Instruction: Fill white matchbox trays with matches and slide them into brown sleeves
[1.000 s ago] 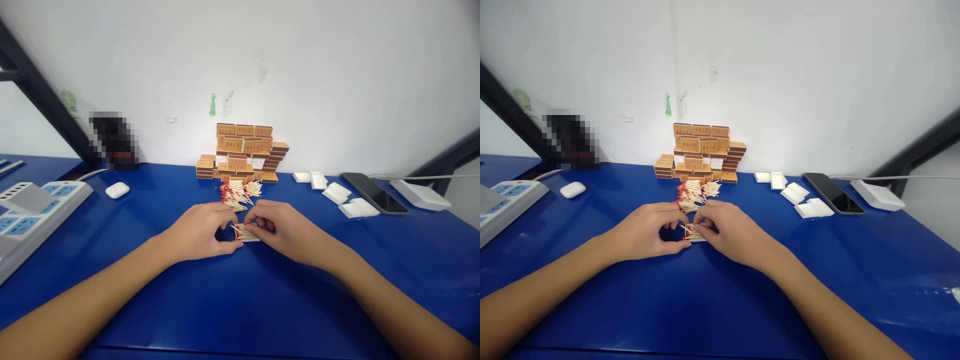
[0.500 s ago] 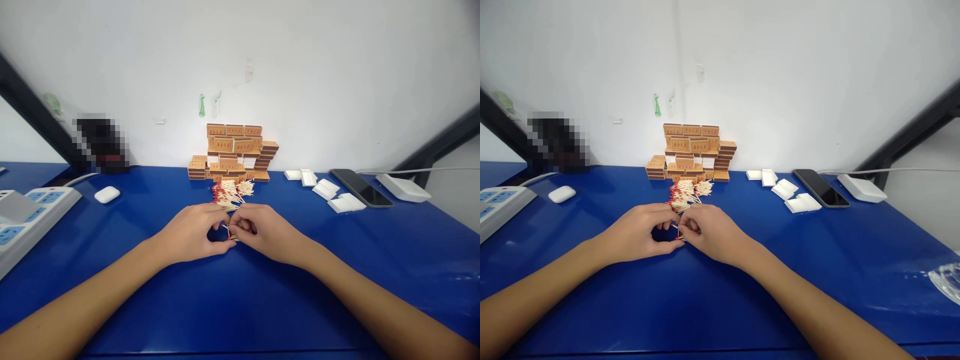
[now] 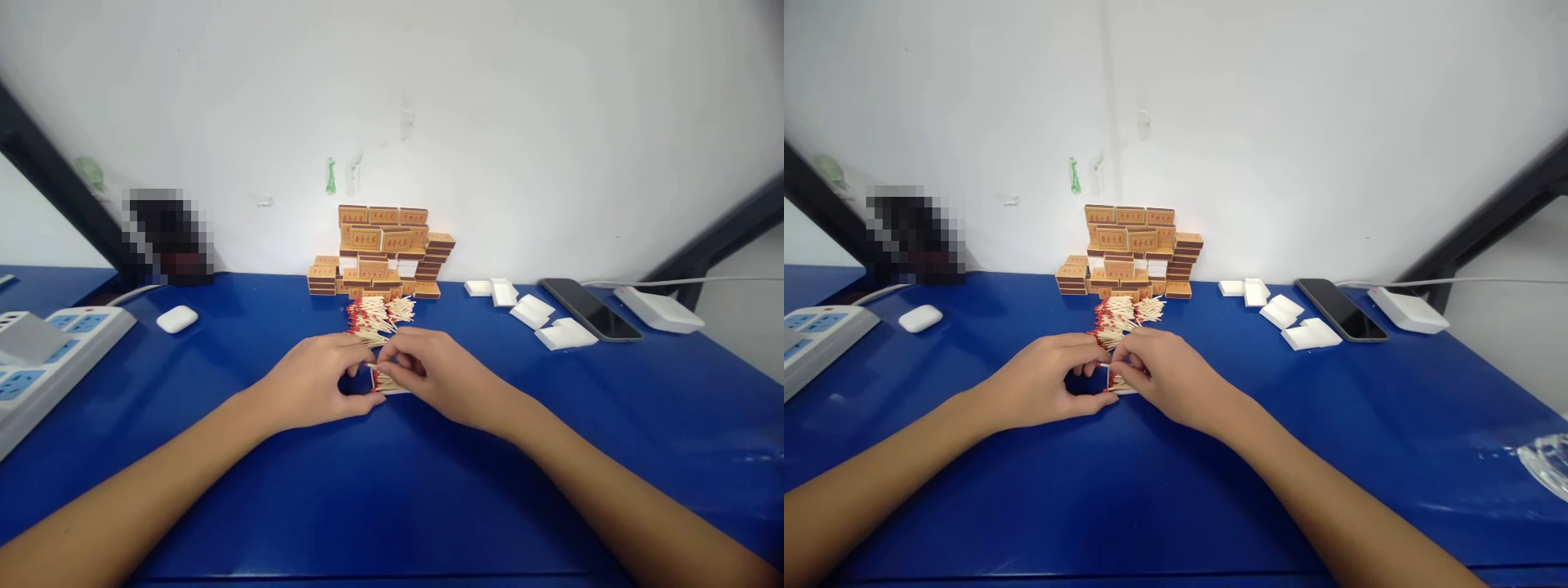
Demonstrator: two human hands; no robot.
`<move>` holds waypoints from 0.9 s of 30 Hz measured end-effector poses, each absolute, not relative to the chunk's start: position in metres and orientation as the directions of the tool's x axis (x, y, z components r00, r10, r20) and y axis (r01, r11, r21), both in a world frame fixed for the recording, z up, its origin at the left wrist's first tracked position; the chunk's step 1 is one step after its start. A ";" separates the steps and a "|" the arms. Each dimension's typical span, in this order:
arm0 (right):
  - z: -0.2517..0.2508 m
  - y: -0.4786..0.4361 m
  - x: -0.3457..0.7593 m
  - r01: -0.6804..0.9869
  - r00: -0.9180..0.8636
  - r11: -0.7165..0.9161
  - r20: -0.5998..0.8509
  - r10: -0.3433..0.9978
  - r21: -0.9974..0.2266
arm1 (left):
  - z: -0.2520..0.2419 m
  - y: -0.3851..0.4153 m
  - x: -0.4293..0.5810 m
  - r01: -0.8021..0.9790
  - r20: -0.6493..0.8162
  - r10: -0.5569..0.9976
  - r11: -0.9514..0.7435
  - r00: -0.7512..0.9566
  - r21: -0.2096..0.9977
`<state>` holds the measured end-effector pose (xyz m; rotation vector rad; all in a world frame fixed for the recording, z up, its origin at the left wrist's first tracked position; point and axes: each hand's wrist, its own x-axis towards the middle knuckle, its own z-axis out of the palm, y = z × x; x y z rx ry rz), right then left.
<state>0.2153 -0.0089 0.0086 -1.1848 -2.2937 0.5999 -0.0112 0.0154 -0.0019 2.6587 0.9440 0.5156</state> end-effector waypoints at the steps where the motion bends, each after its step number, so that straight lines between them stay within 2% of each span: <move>1: 0.010 -0.008 0.218 0.621 -0.507 0.540 0.233 0.830 -0.568 | -0.002 0.015 -0.012 0.552 0.238 0.648 -0.750 0.724 0.363; 3: 0.012 -0.006 0.224 0.631 -0.520 0.554 0.233 0.822 -0.543 | -0.002 0.015 -0.013 0.550 0.240 0.646 -0.751 0.724 0.365; 7: 0.013 -0.007 0.228 0.665 -0.562 0.548 0.143 0.815 -0.507 | -0.001 0.015 -0.012 0.545 0.239 0.647 -0.749 0.724 0.377; 15: 0.018 -0.014 0.222 0.585 -0.594 0.499 0.081 0.801 -0.639 | 0.001 0.013 -0.010 0.550 0.233 0.654 -0.742 0.720 0.383; 27: 0.013 -0.015 0.224 0.618 -0.608 0.477 0.005 0.794 -0.625 | 0.002 0.014 -0.011 0.550 0.228 0.652 -0.743 0.723 0.380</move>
